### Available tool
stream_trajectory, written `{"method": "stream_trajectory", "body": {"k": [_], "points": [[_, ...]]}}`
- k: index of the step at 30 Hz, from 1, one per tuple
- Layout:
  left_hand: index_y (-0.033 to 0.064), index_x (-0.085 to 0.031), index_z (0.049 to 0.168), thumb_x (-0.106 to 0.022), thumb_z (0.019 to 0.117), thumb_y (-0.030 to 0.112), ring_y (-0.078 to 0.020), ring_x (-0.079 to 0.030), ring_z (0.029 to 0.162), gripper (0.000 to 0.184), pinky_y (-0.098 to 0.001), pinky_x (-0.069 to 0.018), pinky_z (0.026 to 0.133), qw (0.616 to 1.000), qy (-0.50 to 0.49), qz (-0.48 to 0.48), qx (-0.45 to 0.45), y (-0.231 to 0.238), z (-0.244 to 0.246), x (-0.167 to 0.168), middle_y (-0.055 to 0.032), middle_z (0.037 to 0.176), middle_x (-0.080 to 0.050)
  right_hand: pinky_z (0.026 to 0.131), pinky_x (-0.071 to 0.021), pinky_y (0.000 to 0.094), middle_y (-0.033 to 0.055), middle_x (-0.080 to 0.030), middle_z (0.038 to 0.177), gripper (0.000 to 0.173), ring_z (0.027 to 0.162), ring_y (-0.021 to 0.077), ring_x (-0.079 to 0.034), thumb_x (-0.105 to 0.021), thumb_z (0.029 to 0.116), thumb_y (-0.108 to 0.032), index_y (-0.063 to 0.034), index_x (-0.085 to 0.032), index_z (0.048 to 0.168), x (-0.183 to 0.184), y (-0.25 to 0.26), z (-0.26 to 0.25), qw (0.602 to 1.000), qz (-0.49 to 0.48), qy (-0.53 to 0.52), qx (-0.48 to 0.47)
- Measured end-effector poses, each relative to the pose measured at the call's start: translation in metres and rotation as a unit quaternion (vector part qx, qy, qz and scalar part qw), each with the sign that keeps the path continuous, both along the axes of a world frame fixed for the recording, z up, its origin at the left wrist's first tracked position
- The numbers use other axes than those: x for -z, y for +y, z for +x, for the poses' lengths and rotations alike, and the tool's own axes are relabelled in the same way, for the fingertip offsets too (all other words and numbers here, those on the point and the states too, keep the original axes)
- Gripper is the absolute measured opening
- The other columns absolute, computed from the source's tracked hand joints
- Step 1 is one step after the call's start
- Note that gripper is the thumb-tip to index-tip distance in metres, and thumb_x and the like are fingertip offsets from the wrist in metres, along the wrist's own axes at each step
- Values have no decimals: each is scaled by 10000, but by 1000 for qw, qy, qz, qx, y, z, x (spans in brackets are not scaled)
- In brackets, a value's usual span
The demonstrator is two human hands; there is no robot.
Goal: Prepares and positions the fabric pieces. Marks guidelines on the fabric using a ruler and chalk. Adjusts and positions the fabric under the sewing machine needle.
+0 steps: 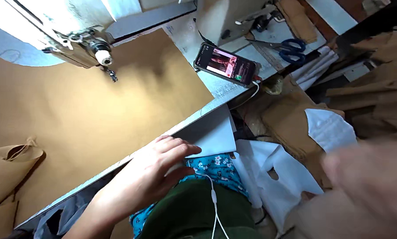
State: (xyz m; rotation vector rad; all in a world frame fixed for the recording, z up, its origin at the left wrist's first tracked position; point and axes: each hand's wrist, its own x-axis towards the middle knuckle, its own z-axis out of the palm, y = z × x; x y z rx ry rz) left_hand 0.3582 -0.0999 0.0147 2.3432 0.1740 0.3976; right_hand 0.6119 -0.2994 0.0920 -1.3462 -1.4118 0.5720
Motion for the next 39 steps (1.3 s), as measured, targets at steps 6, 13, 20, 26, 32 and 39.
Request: {"method": "stream_trajectory", "body": {"k": [6,13,20,26,32,39], "points": [[92,-708,1168,-542,1043,325,-42,-653,1033,313,-222,-509,937,998,3,-57,20,1,14,12,2,1073,-727,864,-493,712,298,-706,1030,296,985,493,-676,-663,1010,-227,45,-721,1112,163,-28,123,738,-615,-240,142],[41,-701,1169,-591,1006,215,-188,-708,992,262,-355,-567,879,989,81,-90,87,-17,58,39,-94,1066,-735,1065,-341,737,362,-534,1405,584,1349,549,-470,-708,974,-363,69,-592,1349,212,-92,125,600,-753,-188,194],[-3,-665,1269,-617,1008,129,-420,-590,1265,296,-610,-452,1036,963,233,-37,127,-47,100,82,-219,1344,-631,1061,-340,709,321,-572,1364,262,1329,512,-482,-571,994,-71,24,-723,1185,219,-124,97,691,-680,-183,162],[20,-613,1364,-617,1017,157,-421,-444,1428,373,-646,-331,1142,936,325,-31,133,-44,114,99,-221,1481,-532,1070,-429,617,276,-668,1255,361,1222,436,-619,-526,1074,-216,23,-644,1317,136,-46,97,711,-683,-157,56],[25,-635,1348,-628,1013,165,-407,-564,1313,363,-609,-407,1090,948,288,-74,113,-37,99,86,-206,1375,-625,1000,-461,669,314,-674,1192,324,1140,478,-646,-512,1078,-164,73,-667,1236,88,75,215,849,-318,-231,352],[10,-694,1221,-691,940,137,-375,-699,1060,308,-570,-544,920,986,106,-124,13,-35,41,87,-181,1140,-722,1043,-377,708,335,-614,1312,391,1277,523,-543,-620,1024,-248,40,-654,1287,113,169,315,819,-318,-178,443]]}}
